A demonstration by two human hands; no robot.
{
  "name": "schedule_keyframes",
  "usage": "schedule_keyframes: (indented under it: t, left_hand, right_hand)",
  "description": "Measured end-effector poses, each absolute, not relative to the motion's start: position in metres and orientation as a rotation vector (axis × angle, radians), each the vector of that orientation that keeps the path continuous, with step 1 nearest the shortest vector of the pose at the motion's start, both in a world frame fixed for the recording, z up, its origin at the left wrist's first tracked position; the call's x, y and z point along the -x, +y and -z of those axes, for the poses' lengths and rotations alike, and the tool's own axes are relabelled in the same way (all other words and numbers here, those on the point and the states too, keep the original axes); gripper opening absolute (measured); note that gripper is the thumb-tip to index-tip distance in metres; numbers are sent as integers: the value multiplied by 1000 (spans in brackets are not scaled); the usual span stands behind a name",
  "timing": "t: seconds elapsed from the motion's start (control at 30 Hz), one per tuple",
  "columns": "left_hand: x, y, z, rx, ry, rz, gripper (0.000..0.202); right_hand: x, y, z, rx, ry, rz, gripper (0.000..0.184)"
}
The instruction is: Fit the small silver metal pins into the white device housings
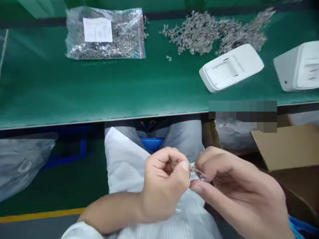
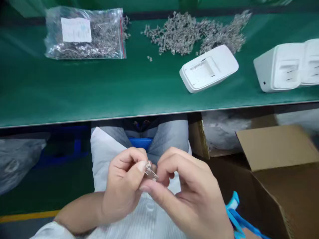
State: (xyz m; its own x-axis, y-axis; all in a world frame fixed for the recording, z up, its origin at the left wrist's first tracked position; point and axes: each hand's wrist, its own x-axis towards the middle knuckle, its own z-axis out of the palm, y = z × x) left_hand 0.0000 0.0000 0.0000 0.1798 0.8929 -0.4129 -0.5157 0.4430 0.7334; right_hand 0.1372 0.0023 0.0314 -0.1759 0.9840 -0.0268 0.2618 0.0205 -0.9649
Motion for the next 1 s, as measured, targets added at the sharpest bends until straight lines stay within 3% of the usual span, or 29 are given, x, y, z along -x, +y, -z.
schedule_keyframes:
  t: [0.13,0.27,0.47,0.67,0.83,1.0]
  left_hand:
    - [-3,-1,0,-542,933,-1142,20]
    - [-3,-3,1,-656,974,-1226,18]
    - [0,-1,8,-1110,1061,-1397,11]
    - [0,6,21,-1477,955,-1653,20]
    - [11,16,19,-1252,816,-1385,27]
    - [24,30,16,-1043,543,-1061,15]
  right_hand:
    - [-136,1,-36,1267,-1725,-1059,4]
    - [-135,1,-39,1248,-1795,-1021,14]
    - [-130,-3,-36,1305,-1550,-1216,15]
    - [-130,-6,-24,1185,-1067,-1640,26]
    - [-142,-1,-23,1149,-1102,-1720,27]
    - [-155,10,-31,1179,-1356,-1646,28]
